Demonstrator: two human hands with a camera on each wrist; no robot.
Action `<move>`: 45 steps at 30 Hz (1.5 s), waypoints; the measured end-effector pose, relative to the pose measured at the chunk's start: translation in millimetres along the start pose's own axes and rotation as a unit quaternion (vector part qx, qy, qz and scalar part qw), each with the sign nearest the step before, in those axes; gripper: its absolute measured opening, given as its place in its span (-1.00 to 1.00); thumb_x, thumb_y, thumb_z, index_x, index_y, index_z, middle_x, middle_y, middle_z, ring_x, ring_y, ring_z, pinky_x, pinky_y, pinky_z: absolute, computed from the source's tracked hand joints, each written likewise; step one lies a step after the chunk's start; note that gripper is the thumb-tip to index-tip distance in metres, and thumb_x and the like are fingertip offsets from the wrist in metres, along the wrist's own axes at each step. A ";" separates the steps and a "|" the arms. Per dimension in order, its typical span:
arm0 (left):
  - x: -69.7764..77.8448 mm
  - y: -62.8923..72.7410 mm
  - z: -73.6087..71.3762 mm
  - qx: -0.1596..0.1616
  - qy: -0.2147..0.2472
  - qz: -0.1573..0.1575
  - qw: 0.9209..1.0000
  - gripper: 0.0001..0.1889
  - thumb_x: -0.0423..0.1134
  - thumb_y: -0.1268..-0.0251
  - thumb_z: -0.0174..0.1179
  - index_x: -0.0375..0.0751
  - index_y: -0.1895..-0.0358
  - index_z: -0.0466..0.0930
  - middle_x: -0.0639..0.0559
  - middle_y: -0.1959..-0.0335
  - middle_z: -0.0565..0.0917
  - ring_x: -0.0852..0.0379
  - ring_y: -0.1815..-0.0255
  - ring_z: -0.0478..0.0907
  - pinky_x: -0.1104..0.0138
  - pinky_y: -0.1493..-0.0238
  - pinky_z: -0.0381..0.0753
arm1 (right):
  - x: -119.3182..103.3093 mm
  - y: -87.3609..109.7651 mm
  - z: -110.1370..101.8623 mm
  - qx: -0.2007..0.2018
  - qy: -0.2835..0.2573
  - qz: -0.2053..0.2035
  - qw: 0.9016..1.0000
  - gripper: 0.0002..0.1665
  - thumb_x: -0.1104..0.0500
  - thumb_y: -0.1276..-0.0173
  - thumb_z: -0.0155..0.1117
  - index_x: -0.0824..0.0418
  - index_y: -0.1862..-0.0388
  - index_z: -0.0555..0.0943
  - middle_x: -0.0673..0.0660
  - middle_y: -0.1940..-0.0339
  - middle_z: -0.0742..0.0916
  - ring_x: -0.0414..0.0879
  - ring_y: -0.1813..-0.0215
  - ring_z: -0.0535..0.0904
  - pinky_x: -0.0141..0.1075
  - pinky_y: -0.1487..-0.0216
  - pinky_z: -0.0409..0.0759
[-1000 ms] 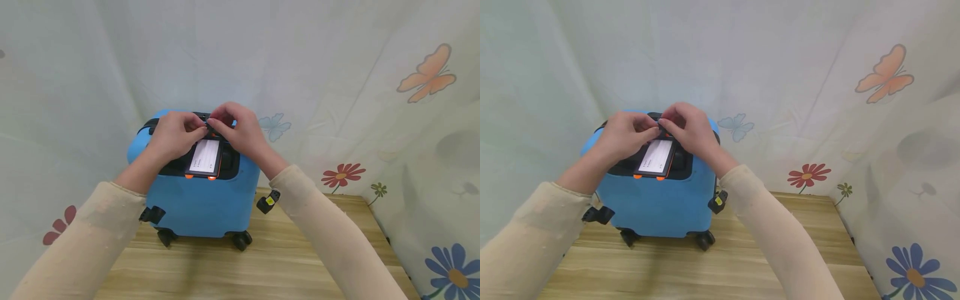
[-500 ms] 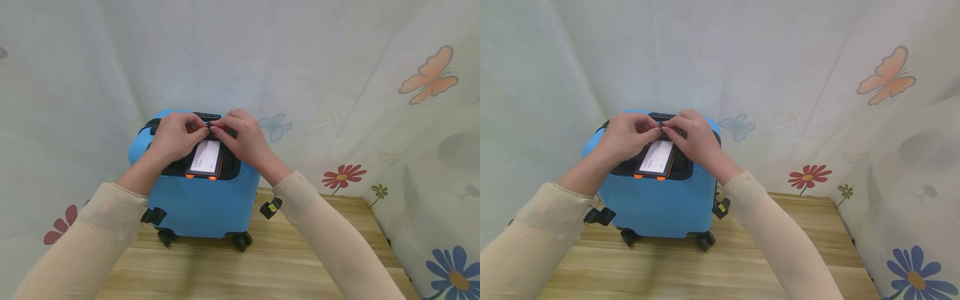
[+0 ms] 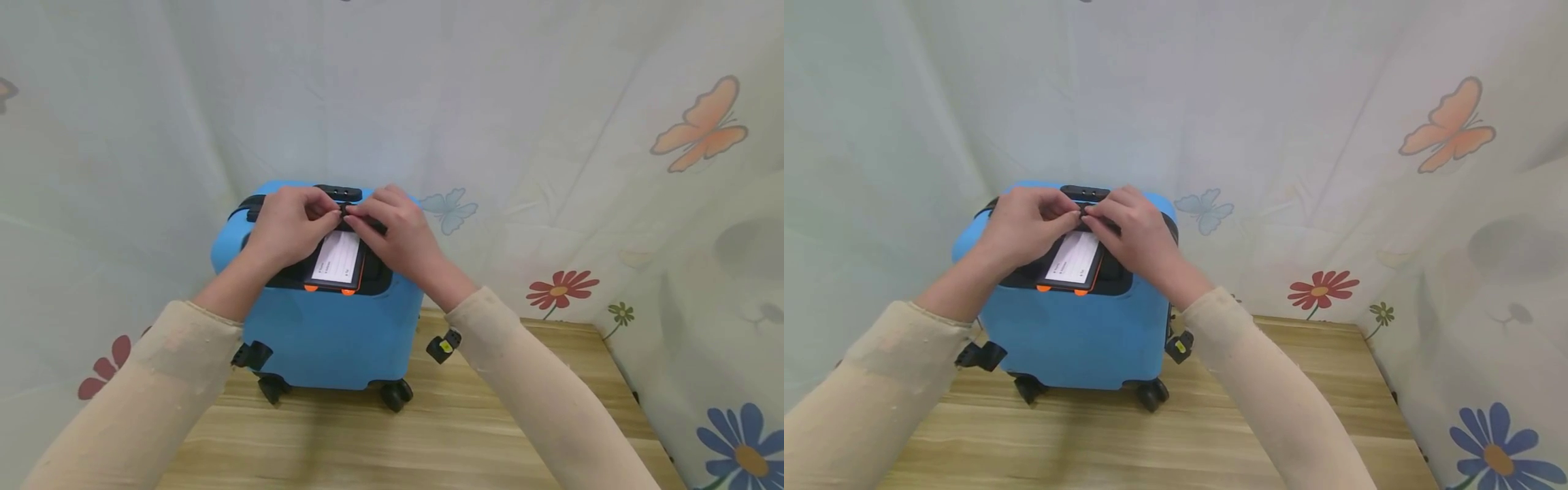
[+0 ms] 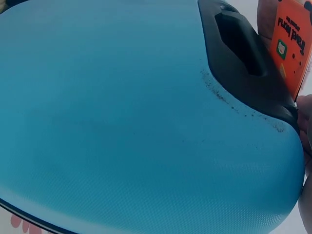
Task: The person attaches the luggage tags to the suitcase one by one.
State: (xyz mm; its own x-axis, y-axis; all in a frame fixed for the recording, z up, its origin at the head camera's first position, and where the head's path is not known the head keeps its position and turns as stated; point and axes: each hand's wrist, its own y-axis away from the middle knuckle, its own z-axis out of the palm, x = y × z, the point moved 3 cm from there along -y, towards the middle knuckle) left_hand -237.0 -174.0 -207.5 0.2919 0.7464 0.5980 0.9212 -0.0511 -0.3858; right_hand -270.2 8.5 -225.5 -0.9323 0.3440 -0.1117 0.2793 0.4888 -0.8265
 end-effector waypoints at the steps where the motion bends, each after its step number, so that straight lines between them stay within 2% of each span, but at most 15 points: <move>1: 0.1 -0.1 0.1 -0.001 0.000 -0.001 1.000 -0.77 -0.21 -0.59 0.26 -0.30 -0.02 0.78 -0.21 0.11 0.80 -0.12 0.12 0.66 0.03 0.02 0.63 | 0.1 0.4 0.1 0.000 0.000 0.001 1.000 -0.86 0.23 -0.50 0.46 0.27 0.08 0.84 0.15 0.24 0.78 0.05 0.12 0.60 -0.16 0.09 0.63; 12: 1.5 1.2 0.0 -0.002 -0.009 0.011 1.000 -0.78 -0.21 -0.59 0.26 -0.30 -0.01 0.77 -0.21 0.11 0.80 -0.12 0.12 0.66 0.02 0.02 0.63 | -1.3 -0.2 -0.9 -0.010 0.018 0.009 1.000 -0.86 0.21 -0.53 0.43 0.26 0.09 0.84 0.15 0.23 0.77 0.03 0.10 0.59 -0.19 0.08 0.64; 16: 2.7 1.6 -0.2 0.001 -0.014 0.017 1.000 -0.78 -0.21 -0.59 0.26 -0.30 0.01 0.77 -0.21 0.12 0.79 -0.13 0.13 0.66 0.01 0.02 0.63 | -3.5 -7.1 -6.0 -0.053 0.023 0.010 0.998 -0.87 0.20 -0.55 0.41 0.26 0.14 0.82 0.14 0.25 0.75 0.04 0.12 0.57 -0.18 0.09 0.61; 22: 2.0 1.7 -1.4 0.000 -0.022 0.019 1.000 -0.79 -0.21 -0.58 0.26 -0.29 0.02 0.77 -0.21 0.13 0.79 -0.13 0.13 0.65 0.01 0.02 0.62 | -6.7 -20.4 -13.1 -0.137 0.031 0.017 0.990 -0.88 0.22 -0.57 0.38 0.24 0.16 0.80 0.13 0.25 0.73 0.04 0.12 0.57 -0.15 0.06 0.57; 24: 2.2 1.4 -1.4 -0.002 -0.023 0.022 1.000 -0.79 -0.21 -0.58 0.26 -0.29 0.02 0.77 -0.21 0.13 0.79 -0.13 0.14 0.65 0.01 0.02 0.62 | -5.3 -24.3 -14.6 -0.153 0.014 0.039 0.987 -0.88 0.22 -0.56 0.39 0.24 0.15 0.80 0.13 0.24 0.74 0.02 0.12 0.58 -0.18 0.05 0.59; 27: 2.2 0.9 -1.1 -0.003 -0.023 0.023 0.999 -0.79 -0.22 -0.58 0.26 -0.29 0.02 0.77 -0.21 0.13 0.79 -0.13 0.14 0.65 0.01 0.02 0.63 | 0.5 -28.9 -15.4 -0.169 -0.041 0.101 0.980 -0.89 0.21 -0.54 0.42 0.24 0.10 0.80 0.12 0.19 0.76 -0.03 0.13 0.64 -0.23 0.03 0.63; 30: 1.5 0.6 -1.0 -0.005 -0.022 0.022 0.999 -0.79 -0.22 -0.58 0.26 -0.29 0.02 0.77 -0.21 0.13 0.80 -0.13 0.13 0.64 0.00 0.00 0.62 | 8.5 -31.5 -14.2 -0.183 -0.085 0.170 0.965 -0.81 0.16 -0.53 0.44 0.23 0.00 0.77 0.10 0.14 0.78 -0.08 0.14 0.66 -0.26 0.03 0.64; 32: 1.0 0.6 -0.8 -0.006 -0.021 0.023 0.999 -0.79 -0.22 -0.58 0.26 -0.29 0.01 0.77 -0.21 0.13 0.80 -0.13 0.13 0.64 0.00 0.00 0.62 | 12.8 -32.1 -13.5 -0.192 -0.099 0.200 0.956 -0.76 0.12 -0.53 0.44 0.21 -0.06 0.74 0.09 0.11 0.78 -0.09 0.14 0.65 -0.26 0.01 0.64; 35: -0.4 0.9 -0.7 -0.008 -0.021 0.023 0.999 -0.79 -0.21 -0.58 0.26 -0.29 0.01 0.77 -0.20 0.13 0.80 -0.13 0.12 0.64 0.00 -0.01 0.61 | 17.3 -32.9 -12.8 -0.203 -0.109 0.216 0.949 -0.73 0.10 -0.54 0.43 0.21 -0.08 0.73 0.09 0.11 0.79 -0.09 0.15 0.65 -0.24 0.02 0.63; 38: -1.5 0.7 -0.9 -0.009 -0.018 0.024 1.000 -0.80 -0.21 -0.58 0.27 -0.28 0.01 0.77 -0.20 0.13 0.80 -0.13 0.12 0.64 0.00 -0.02 0.61 | 19.8 -34.1 -12.4 -0.208 -0.124 0.218 0.945 -0.79 0.11 -0.54 0.42 0.20 -0.02 0.75 0.09 0.13 0.79 -0.08 0.16 0.67 -0.24 0.00 0.63; 45: -2.6 -0.1 -1.4 -0.017 -0.011 0.025 0.999 -0.79 -0.20 -0.59 0.27 -0.27 0.01 0.77 -0.20 0.13 0.80 -0.13 0.11 0.63 0.01 -0.03 0.60 | 23.0 -34.6 -10.0 -0.218 -0.163 0.248 0.930 -0.83 0.15 -0.55 0.40 0.22 0.02 0.73 0.12 0.17 0.76 -0.03 0.18 0.66 -0.26 0.02 0.62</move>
State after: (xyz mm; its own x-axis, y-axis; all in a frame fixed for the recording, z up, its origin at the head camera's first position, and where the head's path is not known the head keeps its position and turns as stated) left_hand -237.5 -176.9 -208.0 0.3333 0.7562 0.5632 0.9137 -0.1117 -0.3907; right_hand -299.0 7.4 -194.0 -0.6647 0.3876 -0.6387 0.6934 0.6382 -0.3343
